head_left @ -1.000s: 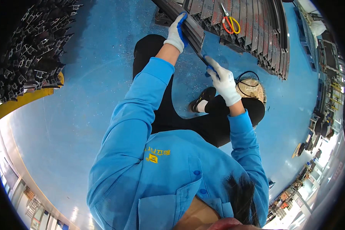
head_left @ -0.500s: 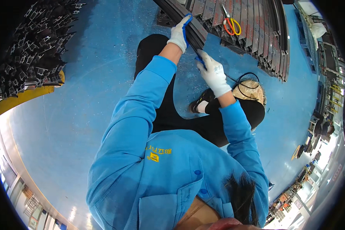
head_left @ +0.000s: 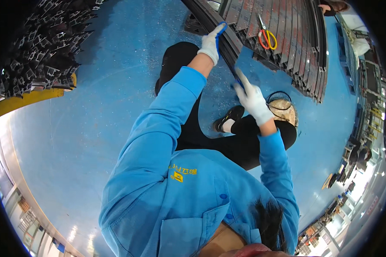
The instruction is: The worker is attaching seal strips to metal profiles using a pneumatic tool and scissors on an industrial floor.
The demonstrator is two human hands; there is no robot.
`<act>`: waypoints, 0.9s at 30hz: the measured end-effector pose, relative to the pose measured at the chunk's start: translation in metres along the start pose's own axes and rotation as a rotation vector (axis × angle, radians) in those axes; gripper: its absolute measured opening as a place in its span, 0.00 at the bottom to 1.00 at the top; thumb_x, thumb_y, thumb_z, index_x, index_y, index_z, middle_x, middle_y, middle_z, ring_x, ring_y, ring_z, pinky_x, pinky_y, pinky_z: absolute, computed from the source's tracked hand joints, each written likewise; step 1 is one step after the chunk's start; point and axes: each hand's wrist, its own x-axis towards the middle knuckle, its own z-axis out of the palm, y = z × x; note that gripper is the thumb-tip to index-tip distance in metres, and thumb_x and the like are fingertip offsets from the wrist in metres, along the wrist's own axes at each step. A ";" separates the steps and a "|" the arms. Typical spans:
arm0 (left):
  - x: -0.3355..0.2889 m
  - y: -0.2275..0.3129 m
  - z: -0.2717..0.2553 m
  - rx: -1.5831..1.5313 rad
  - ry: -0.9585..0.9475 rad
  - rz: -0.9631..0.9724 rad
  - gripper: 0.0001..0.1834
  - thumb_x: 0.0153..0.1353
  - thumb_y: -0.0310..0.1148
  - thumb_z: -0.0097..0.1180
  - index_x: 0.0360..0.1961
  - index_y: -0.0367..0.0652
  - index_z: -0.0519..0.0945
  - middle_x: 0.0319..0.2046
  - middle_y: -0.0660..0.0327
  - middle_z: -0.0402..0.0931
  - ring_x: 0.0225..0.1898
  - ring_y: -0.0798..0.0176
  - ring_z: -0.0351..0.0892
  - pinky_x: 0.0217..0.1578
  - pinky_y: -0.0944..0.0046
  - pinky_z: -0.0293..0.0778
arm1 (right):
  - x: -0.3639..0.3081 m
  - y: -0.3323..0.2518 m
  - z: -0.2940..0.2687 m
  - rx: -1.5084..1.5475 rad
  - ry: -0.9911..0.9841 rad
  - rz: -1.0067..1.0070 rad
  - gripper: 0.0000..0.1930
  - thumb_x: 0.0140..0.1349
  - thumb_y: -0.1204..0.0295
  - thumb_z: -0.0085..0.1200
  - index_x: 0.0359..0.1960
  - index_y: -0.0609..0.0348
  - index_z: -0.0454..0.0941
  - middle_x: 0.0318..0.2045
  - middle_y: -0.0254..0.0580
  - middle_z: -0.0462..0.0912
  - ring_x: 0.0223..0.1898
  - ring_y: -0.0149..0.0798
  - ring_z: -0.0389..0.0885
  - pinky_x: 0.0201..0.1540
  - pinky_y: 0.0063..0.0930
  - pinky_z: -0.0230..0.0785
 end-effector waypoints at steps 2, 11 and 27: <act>-0.006 -0.001 0.007 0.001 0.004 0.007 0.33 0.42 0.40 0.71 0.46 0.33 0.71 0.40 0.50 0.76 0.36 0.56 0.79 0.40 0.61 0.77 | -0.004 0.001 -0.008 -0.007 -0.174 0.165 0.24 0.59 0.75 0.49 0.59 0.54 0.66 0.38 0.45 0.82 0.28 0.47 0.79 0.31 0.32 0.68; -0.013 0.003 0.012 0.056 0.034 -0.003 0.38 0.38 0.39 0.73 0.46 0.30 0.66 0.37 0.49 0.76 0.33 0.57 0.79 0.38 0.61 0.77 | 0.019 -0.014 -0.002 0.067 -0.013 0.078 0.27 0.55 0.76 0.50 0.60 0.50 0.65 0.38 0.49 0.82 0.33 0.51 0.81 0.35 0.36 0.70; -0.032 0.022 0.020 0.143 0.099 0.061 0.37 0.39 0.40 0.73 0.45 0.29 0.68 0.37 0.48 0.77 0.33 0.57 0.79 0.38 0.61 0.77 | -0.005 0.006 -0.001 0.046 -0.073 0.077 0.27 0.57 0.77 0.48 0.61 0.50 0.65 0.35 0.47 0.82 0.29 0.47 0.79 0.33 0.31 0.68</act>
